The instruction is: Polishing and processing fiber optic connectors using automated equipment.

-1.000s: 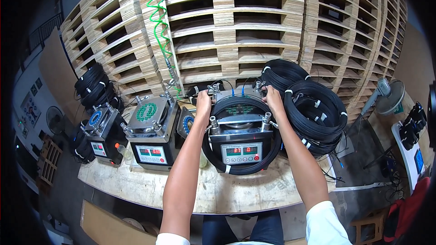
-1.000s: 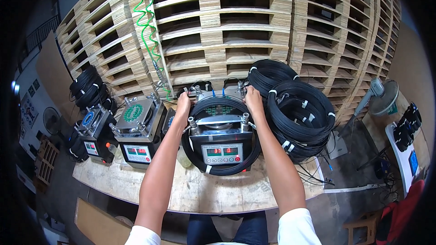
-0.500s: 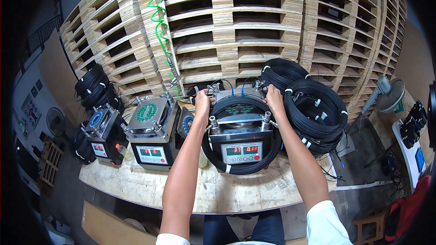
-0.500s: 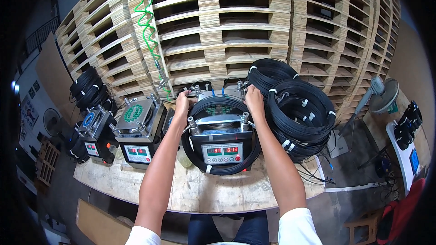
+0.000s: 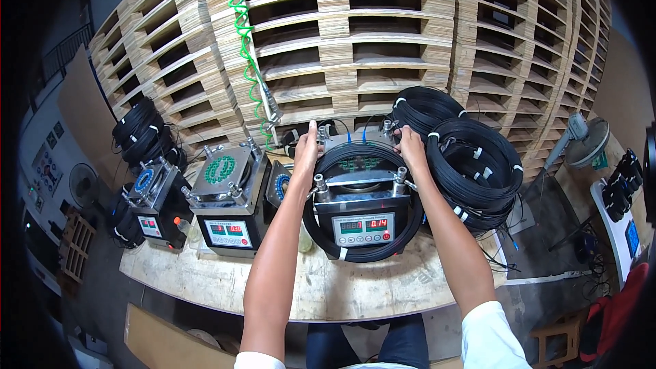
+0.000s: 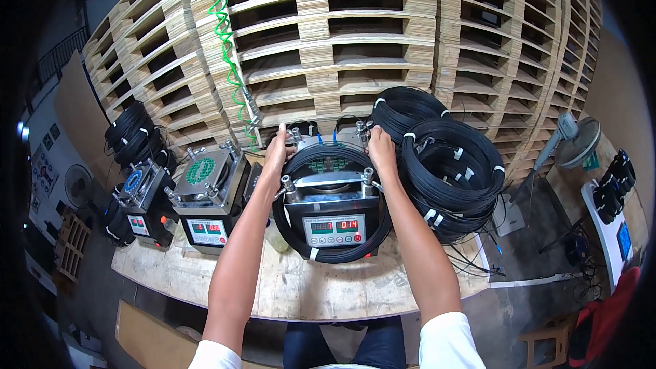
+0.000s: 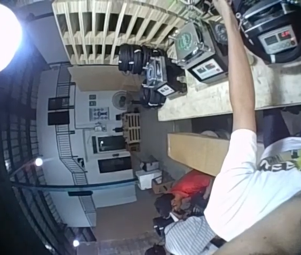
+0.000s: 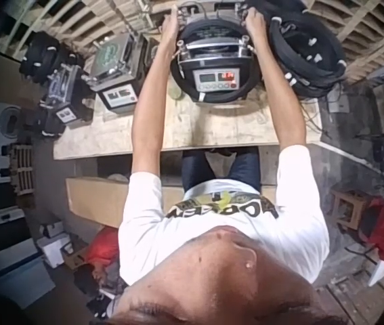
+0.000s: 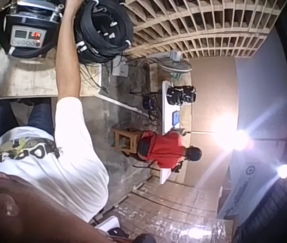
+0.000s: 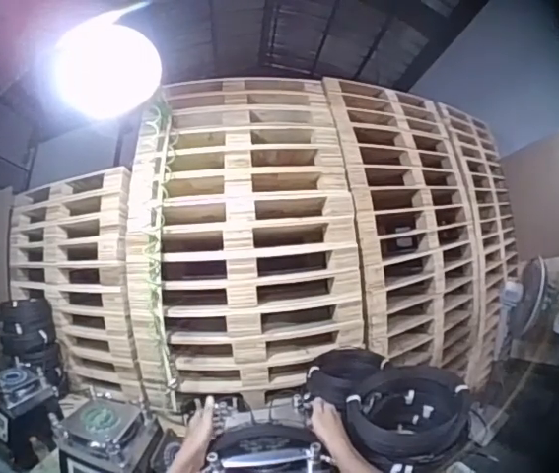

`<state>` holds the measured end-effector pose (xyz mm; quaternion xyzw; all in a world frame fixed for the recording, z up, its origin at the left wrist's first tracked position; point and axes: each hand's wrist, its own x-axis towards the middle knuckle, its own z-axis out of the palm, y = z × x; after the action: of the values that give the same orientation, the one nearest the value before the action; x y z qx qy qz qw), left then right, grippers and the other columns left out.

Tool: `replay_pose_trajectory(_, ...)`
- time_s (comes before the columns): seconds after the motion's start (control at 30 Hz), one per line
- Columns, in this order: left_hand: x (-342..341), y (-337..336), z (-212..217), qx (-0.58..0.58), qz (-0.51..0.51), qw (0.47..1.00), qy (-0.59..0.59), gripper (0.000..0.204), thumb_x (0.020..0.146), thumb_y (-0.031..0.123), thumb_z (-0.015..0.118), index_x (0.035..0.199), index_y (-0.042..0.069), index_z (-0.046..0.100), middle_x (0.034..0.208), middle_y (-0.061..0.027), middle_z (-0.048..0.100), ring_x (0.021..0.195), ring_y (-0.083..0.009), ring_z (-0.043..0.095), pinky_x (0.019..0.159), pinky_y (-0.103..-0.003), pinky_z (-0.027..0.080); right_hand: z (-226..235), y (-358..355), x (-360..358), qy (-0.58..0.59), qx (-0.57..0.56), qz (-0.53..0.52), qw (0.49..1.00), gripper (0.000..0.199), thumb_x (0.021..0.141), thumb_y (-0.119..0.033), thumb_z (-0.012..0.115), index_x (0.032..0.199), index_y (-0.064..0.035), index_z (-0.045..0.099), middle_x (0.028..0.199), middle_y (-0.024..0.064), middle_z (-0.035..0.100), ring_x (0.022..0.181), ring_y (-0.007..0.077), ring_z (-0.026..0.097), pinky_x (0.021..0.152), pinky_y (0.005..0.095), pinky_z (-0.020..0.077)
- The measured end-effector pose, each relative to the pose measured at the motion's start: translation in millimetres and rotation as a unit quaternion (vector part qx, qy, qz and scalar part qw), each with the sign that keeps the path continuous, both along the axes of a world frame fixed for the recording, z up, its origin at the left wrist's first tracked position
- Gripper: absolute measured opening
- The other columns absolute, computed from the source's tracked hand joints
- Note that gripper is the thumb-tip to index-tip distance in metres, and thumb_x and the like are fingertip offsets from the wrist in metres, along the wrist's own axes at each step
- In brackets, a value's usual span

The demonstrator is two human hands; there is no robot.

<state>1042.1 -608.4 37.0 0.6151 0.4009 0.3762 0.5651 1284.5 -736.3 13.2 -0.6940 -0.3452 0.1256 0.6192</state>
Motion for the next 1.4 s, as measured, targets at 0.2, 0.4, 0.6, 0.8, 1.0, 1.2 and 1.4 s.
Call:
replay_pose_trajectory(0.2, -5, 7, -4, -0.039, 0.000, 0.998, -0.042, 0.094, 0.092, 0.082, 0.029, 0.145, 0.006, 0.046, 0.114, -0.0185, 0.065, 0.095, -0.0207, 0.055, 0.086, -0.034, 0.042, 12, -7, -16, 0.009, -0.003, -0.021, 1.000, 0.059, 0.104, -0.042, 0.032, 0.105, 0.0042, 0.069, 0.072, 0.0174, 0.066, 0.065, 0.0254, 0.066, 0.063, 0.0371, 0.0535)
replay_pose_trajectory(0.4, -1, 0, -1, -0.053, 0.014, 0.998, -0.036, 0.096, 0.096, 0.076, 0.026, 0.145, -0.004, 0.044, 0.132, -0.0136, 0.057, 0.086, -0.0198, 0.056, 0.087, -0.037, 0.044, 14, -8, -13, -0.006, -0.037, 0.001, 0.999, 0.064, 0.105, -0.045, 0.029, 0.103, 0.0038, 0.070, 0.075, 0.0209, 0.068, 0.070, 0.0309, 0.070, 0.069, 0.0406, 0.0541)
replay_pose_trajectory(0.6, -2, -5, 3, -0.040, 0.028, 0.998, -0.046, 0.097, 0.096, 0.077, 0.026, 0.144, -0.005, 0.044, 0.130, -0.0147, 0.057, 0.094, -0.0209, 0.059, 0.089, -0.037, 0.045, 6, 0, -8, -0.016, -0.011, 0.009, 1.000, 0.063, 0.106, -0.045, 0.028, 0.109, 0.0025, 0.069, 0.070, 0.0185, 0.067, 0.070, 0.0324, 0.069, 0.071, 0.0414, 0.0516)
replay_pose_trajectory(0.8, 5, -21, 16, -0.013, -0.015, 0.999, 0.026, 0.103, 0.093, 0.082, 0.024, 0.145, -0.006, 0.042, 0.140, -0.0201, 0.051, 0.114, -0.0281, 0.057, 0.105, -0.041, 0.038, 0, -5, 6, -0.007, 0.015, 0.002, 1.000, 0.063, 0.106, -0.049, 0.031, 0.114, 0.0017, 0.068, 0.069, 0.0147, 0.065, 0.065, 0.0216, 0.066, 0.061, 0.0327, 0.0517)
replay_pose_trajectory(1.0, -9, 1, 2, -0.001, 0.007, 0.998, 0.069, 0.107, 0.086, 0.090, 0.020, 0.147, 0.006, 0.046, 0.134, -0.0270, 0.056, 0.128, -0.0344, 0.051, 0.107, -0.043, 0.036, 24, -11, -25, -0.014, -0.038, -0.013, 0.999, 0.065, 0.106, -0.045, 0.028, 0.108, 0.0058, 0.068, 0.069, 0.0191, 0.066, 0.066, 0.0302, 0.069, 0.067, 0.0376, 0.0561)
replay_pose_trajectory(1.2, 7, -11, 7, -0.019, 0.010, 1.000, 0.005, 0.105, 0.088, 0.087, 0.023, 0.147, 0.003, 0.043, 0.130, -0.0281, 0.057, 0.123, -0.0335, 0.054, 0.106, -0.043, 0.037, 2, -3, 5, -0.013, -0.019, 0.020, 1.000, 0.069, 0.105, -0.051, 0.029, 0.105, 0.0032, 0.071, 0.065, 0.0126, 0.063, 0.062, 0.0232, 0.064, 0.063, 0.0350, 0.0521)
replay_pose_trajectory(1.4, -5, -8, 6, -0.029, 0.001, 1.000, 0.002, 0.104, 0.088, 0.086, 0.025, 0.147, 0.002, 0.042, 0.132, -0.0251, 0.056, 0.125, -0.0318, 0.053, 0.106, -0.042, 0.037, 7, -1, -10, 0.015, -0.009, 0.014, 1.000, 0.066, 0.104, -0.054, 0.030, 0.111, -0.0011, 0.070, 0.070, 0.0138, 0.064, 0.065, 0.0223, 0.063, 0.064, 0.0348, 0.0518)
